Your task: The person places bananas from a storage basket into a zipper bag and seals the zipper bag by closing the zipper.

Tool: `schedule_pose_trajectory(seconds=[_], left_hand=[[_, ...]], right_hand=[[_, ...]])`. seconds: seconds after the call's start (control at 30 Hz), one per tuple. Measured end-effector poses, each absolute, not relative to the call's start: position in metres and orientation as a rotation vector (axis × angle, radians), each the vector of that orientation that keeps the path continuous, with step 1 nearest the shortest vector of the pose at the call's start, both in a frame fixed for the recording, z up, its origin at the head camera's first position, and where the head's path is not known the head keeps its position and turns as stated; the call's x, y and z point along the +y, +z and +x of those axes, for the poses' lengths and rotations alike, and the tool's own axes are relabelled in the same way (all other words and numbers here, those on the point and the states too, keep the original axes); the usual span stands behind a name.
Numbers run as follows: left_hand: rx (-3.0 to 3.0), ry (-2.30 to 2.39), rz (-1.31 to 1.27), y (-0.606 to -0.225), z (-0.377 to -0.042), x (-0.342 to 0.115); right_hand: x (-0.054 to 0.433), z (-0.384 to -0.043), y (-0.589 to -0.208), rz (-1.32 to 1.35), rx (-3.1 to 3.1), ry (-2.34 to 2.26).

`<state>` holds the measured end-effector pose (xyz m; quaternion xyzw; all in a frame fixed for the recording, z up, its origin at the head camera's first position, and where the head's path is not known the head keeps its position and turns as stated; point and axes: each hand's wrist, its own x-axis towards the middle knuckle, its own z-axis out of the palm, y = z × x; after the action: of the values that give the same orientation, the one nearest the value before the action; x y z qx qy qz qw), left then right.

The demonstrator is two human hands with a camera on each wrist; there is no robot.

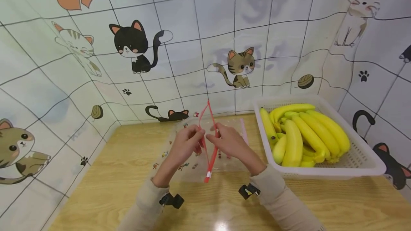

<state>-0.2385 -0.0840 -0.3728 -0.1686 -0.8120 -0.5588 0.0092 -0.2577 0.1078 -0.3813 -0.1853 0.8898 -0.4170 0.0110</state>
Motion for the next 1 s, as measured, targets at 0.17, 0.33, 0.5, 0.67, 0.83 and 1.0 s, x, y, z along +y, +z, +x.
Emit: schedule_pose_trajectory(seconds=[0.17,0.33,0.5,0.67,0.83,1.0], left_hand=[[-2.521,-1.743,-0.543,-0.372,-0.24,-0.085],[-2.516,-1.716,-0.528,-0.373,-0.241,-0.087],[-2.507,-1.688,-0.471,-0.367,-0.239,-0.089],[-2.473,-1.668,-0.393,-0.361,-0.238,-0.095],[-2.46,-1.633,-0.326,-0.355,-0.238,-0.105],[-2.449,-1.605,-0.329,-0.347,-0.24,-0.118]], right_hand=[[0.112,-0.261,-0.385,-0.612,2.779,-1.342],[0.116,-0.264,-0.386,-0.583,2.782,-1.334],[0.12,-0.266,-0.384,-0.507,2.817,-1.323],[0.124,-0.267,-0.38,-0.477,2.858,-1.329],[0.128,-0.266,-0.375,-0.415,2.859,-1.312],[0.133,-0.266,-0.371,-0.359,2.83,-1.333]])
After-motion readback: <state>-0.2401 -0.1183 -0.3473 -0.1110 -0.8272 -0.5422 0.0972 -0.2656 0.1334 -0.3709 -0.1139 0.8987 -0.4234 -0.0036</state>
